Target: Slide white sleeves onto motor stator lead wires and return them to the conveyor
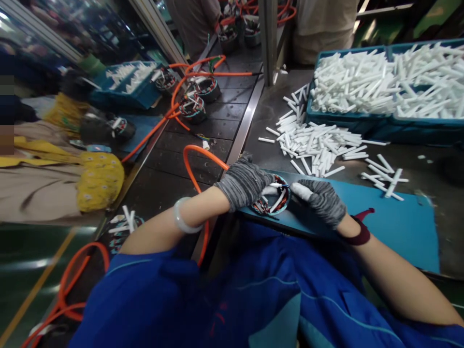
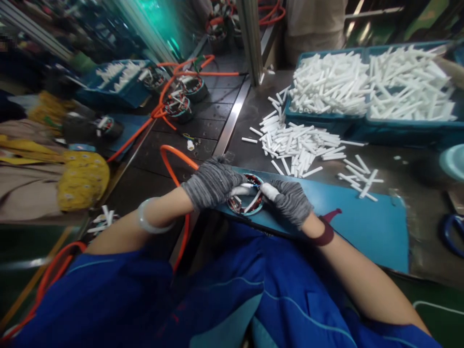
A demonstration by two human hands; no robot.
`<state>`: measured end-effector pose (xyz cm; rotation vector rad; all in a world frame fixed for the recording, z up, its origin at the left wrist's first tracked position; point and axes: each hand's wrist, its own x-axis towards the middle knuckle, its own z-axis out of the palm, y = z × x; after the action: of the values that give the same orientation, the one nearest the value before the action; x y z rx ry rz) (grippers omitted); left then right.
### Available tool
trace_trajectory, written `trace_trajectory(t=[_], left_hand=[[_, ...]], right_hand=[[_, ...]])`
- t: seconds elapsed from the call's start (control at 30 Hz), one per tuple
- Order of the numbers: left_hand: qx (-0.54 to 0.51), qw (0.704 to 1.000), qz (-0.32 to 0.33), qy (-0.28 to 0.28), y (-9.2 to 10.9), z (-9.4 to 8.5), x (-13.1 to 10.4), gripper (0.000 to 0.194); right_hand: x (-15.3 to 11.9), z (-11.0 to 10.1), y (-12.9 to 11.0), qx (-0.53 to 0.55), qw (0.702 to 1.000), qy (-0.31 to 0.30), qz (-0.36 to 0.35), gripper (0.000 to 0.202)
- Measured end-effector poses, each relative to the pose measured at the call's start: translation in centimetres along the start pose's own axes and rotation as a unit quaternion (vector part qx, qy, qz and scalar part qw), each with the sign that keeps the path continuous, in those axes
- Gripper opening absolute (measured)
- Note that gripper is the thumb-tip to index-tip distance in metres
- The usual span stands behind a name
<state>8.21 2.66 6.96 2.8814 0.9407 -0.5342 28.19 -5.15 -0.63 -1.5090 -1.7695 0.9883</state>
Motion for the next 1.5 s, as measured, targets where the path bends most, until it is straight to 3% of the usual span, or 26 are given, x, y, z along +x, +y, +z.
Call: trace_trajectory(t=[0.1,0.2,0.27,0.43,0.6,0.73,0.93,1.07,1.2,1.37,1.5], left_hand=[[-0.037,0.999,-0.008,-0.015,-1.2,0.5,-0.9,0.041],[-0.087,0.996,-0.006,-0.036,-2.1,1.0,-1.1,0.040],[-0.127,0.991,0.008,-0.036,-2.6,1.4,-1.2,0.039],[-0.202,0.978,0.033,-0.039,-3.0,2.4,-1.3,0.039],[-0.231,0.971,-0.049,-0.034,-2.5,3.2,-1.8,0.034],[-0.295,0.955,-0.033,-0.008,-2.7,3.6,-2.2,0.033],[-0.377,0.926,-0.024,-0.025,-3.7,3.3,-2.3,0.035],[-0.346,0.937,-0.026,-0.050,-3.2,2.4,-1.5,0.034],[-0.199,0.976,-0.042,-0.077,-1.6,1.3,-0.8,0.035],[-0.032,0.997,-0.054,-0.054,0.4,0.3,-0.9,0.041],[-0.033,0.998,-0.008,-0.059,1.2,0.1,0.6,0.042]], right_hand=[[-0.7,0.0,0.4,0.036,0.999,-0.030,-0.005,0.048],[-1.1,0.4,1.4,0.009,0.997,0.033,-0.065,0.047],[-1.0,0.8,2.0,0.033,0.991,0.044,-0.121,0.048],[0.6,1.4,1.8,0.035,0.981,-0.032,-0.189,0.045],[2.2,2.3,0.8,-0.104,0.978,-0.030,-0.180,0.061],[2.5,3.2,0.6,-0.204,0.969,0.002,-0.141,0.069],[2.8,2.0,0.4,-0.165,0.966,-0.034,-0.198,0.057],[2.4,2.3,-0.1,-0.231,0.957,-0.017,-0.172,0.050],[1.7,2.3,0.0,-0.275,0.944,0.031,-0.181,0.043],[1.2,0.7,1.9,-0.110,0.981,0.012,-0.158,0.037],[1.3,0.4,2.7,-0.001,0.996,0.025,-0.083,0.032]])
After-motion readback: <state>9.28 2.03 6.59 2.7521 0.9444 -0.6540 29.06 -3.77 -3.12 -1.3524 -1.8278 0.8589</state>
